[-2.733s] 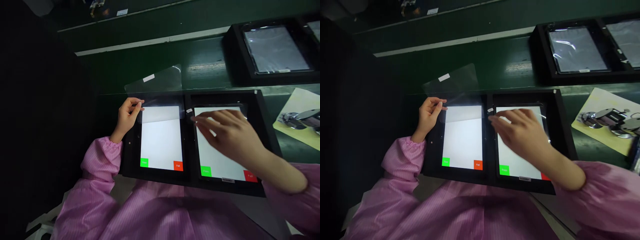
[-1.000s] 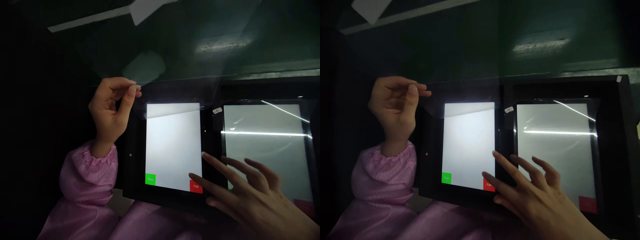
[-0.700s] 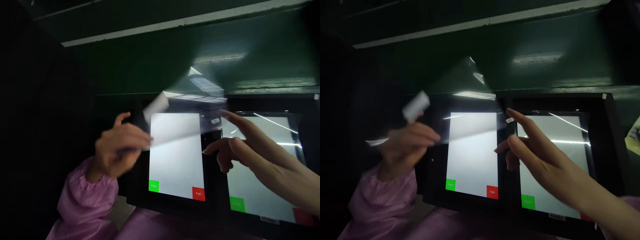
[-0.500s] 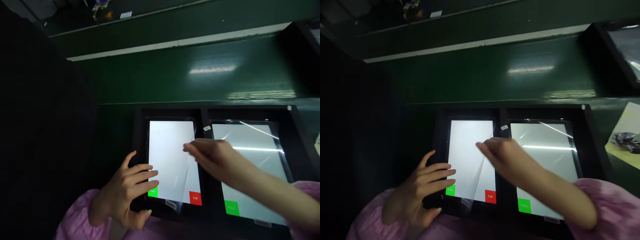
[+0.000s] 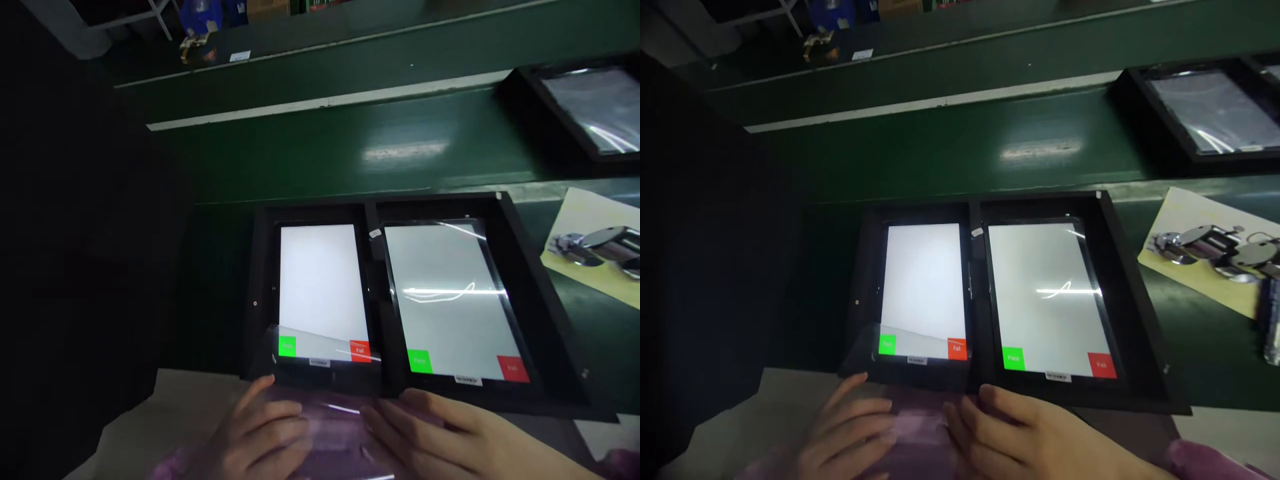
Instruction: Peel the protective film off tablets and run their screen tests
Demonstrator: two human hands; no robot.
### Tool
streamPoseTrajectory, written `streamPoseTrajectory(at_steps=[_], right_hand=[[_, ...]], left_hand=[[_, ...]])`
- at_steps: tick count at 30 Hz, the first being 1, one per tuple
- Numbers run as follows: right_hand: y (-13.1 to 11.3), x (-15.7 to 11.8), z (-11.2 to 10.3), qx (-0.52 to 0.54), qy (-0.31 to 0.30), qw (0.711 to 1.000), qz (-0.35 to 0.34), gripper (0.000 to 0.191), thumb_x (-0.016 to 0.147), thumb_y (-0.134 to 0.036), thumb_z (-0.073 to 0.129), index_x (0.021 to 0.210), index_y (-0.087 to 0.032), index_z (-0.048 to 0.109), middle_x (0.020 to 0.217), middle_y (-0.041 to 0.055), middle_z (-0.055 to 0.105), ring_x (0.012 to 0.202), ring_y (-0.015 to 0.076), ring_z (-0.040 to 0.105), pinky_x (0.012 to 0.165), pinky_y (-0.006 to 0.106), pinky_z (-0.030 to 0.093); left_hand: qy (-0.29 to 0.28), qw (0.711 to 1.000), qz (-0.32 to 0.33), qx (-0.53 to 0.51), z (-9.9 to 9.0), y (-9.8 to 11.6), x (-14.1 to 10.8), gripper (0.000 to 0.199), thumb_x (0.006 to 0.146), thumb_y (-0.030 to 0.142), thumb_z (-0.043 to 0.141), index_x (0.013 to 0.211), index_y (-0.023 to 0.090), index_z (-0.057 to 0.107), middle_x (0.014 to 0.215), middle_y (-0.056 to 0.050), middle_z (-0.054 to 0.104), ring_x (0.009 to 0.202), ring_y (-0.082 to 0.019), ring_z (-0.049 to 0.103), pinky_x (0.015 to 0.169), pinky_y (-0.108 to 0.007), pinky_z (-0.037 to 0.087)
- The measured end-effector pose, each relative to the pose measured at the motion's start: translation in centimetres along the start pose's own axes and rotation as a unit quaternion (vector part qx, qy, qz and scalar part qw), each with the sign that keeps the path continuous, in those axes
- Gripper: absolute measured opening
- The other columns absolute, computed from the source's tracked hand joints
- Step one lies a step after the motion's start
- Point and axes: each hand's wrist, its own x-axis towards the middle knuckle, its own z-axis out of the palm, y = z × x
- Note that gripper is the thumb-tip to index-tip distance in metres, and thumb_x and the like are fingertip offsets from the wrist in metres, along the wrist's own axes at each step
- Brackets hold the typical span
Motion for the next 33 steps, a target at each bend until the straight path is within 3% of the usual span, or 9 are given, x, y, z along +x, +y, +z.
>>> streamPoseTrajectory(at_steps=[4, 11, 16, 19, 21, 25, 28, 31, 33], right_hand=[[-1.3, -0.8, -1.0, -0.010, -0.062, 0.998, -0.002, 0.051, 0.111, -0.013, 0.027, 0.126, -0.014, 0.076, 0.128, 0.0048, 0.078, 0.125, 0.0180, 0.069, 0.106, 0.034, 0.058], [-2.6, -1.8, -0.3, -0.040, -0.037, 0.999, 0.000, 0.046, 0.111, -0.011, 0.032, 0.135, -0.011, 0.071, 0.135, 0.0083, 0.075, 0.127, 0.0221, 0.071, 0.110, 0.037, 0.060], [-2.2, -2.3, -0.2, -0.042, -0.002, 0.999, -0.013, 0.034, 0.109, -0.010, 0.044, 0.122, -0.011, 0.076, 0.132, 0.0105, 0.076, 0.124, 0.0220, 0.072, 0.110, 0.038, 0.061], [0.9, -1.8, 0.0, -0.055, 0.008, 0.998, -0.013, 0.028, 0.108, -0.011, 0.051, 0.124, -0.010, 0.074, 0.127, 0.0132, 0.077, 0.118, 0.0224, 0.074, 0.102, 0.037, 0.064], [4.6, -0.6, 0.2, -0.068, -0.009, 0.996, 0.051, 0.029, 0.110, -0.018, 0.053, 0.130, -0.012, 0.073, 0.123, 0.0121, 0.078, 0.114, 0.0211, 0.073, 0.099, 0.036, 0.063], [13.0, 3.3, 0.7, -0.134, -0.015, 0.964, 0.231, 0.038, 0.114, -0.036, 0.048, 0.125, -0.016, 0.078, 0.141, 0.0174, 0.069, 0.137, 0.0278, 0.060, 0.115, 0.047, 0.047], [16.0, 4.9, -0.1, -0.172, 0.016, 0.941, 0.290, 0.048, 0.115, -0.041, 0.039, 0.131, -0.014, 0.076, 0.156, 0.0260, 0.055, 0.147, 0.0388, 0.049, 0.113, 0.063, 0.041], [13.6, 2.9, -1.4, -0.185, 0.023, 0.941, 0.283, 0.041, 0.113, -0.041, 0.047, 0.124, -0.019, 0.079, 0.156, 0.0215, 0.057, 0.142, 0.0440, 0.051, 0.106, 0.066, 0.045], [9.8, 0.0, -1.8, -0.176, 0.019, 0.955, 0.239, 0.037, 0.113, -0.041, 0.047, 0.126, -0.025, 0.078, 0.148, 0.0141, 0.065, 0.133, 0.0366, 0.059, 0.100, 0.055, 0.053]], left_hand=[[-0.034, 0.999, -0.016, -0.011, -1.3, 1.7, 1.1, 0.020, 0.093, 0.013, 0.063, 0.105, 0.022, 0.076, 0.100, 0.003, 0.084, 0.099, -0.016, 0.079, 0.128, -0.038, 0.044], [-0.036, 0.999, 0.012, -0.018, -1.0, 2.9, -0.5, 0.018, 0.094, 0.009, 0.064, 0.106, 0.014, 0.077, 0.100, -0.003, 0.083, 0.104, -0.017, 0.077, 0.127, -0.042, 0.040], [-0.043, 0.999, 0.014, 0.009, -2.4, 2.6, -0.4, 0.017, 0.093, 0.010, 0.067, 0.108, 0.015, 0.076, 0.101, -0.004, 0.083, 0.103, -0.018, 0.078, 0.125, -0.043, 0.042], [-0.038, 0.999, 0.031, 0.022, -2.7, -0.2, 2.0, 0.019, 0.093, 0.011, 0.071, 0.110, 0.016, 0.074, 0.103, -0.005, 0.083, 0.102, -0.018, 0.078, 0.122, -0.043, 0.046], [-0.037, 0.998, 0.029, 0.031, -2.2, -3.6, 5.3, 0.018, 0.093, 0.017, 0.072, 0.111, 0.019, 0.075, 0.105, -0.005, 0.083, 0.101, -0.020, 0.078, 0.120, -0.046, 0.048], [-0.062, 0.982, -0.142, 0.110, -0.6, -11.0, 13.9, 0.024, 0.098, 0.031, 0.066, 0.117, 0.020, 0.077, 0.126, -0.010, 0.079, 0.123, -0.030, 0.072, 0.127, -0.065, 0.034], [-0.043, 0.972, -0.181, 0.141, -1.0, -13.0, 17.2, 0.034, 0.107, 0.027, 0.048, 0.130, 0.018, 0.071, 0.139, -0.014, 0.073, 0.132, -0.031, 0.067, 0.126, -0.071, 0.030], [-0.022, 0.975, -0.164, 0.151, -2.6, -10.7, 14.0, 0.036, 0.111, 0.029, 0.042, 0.134, 0.021, 0.068, 0.138, -0.010, 0.075, 0.127, -0.025, 0.070, 0.128, -0.063, 0.034], [-0.015, 0.979, -0.139, 0.151, -3.4, -8.1, 9.3, 0.031, 0.110, 0.028, 0.046, 0.130, 0.022, 0.069, 0.129, -0.007, 0.079, 0.118, -0.020, 0.074, 0.126, -0.054, 0.039]])
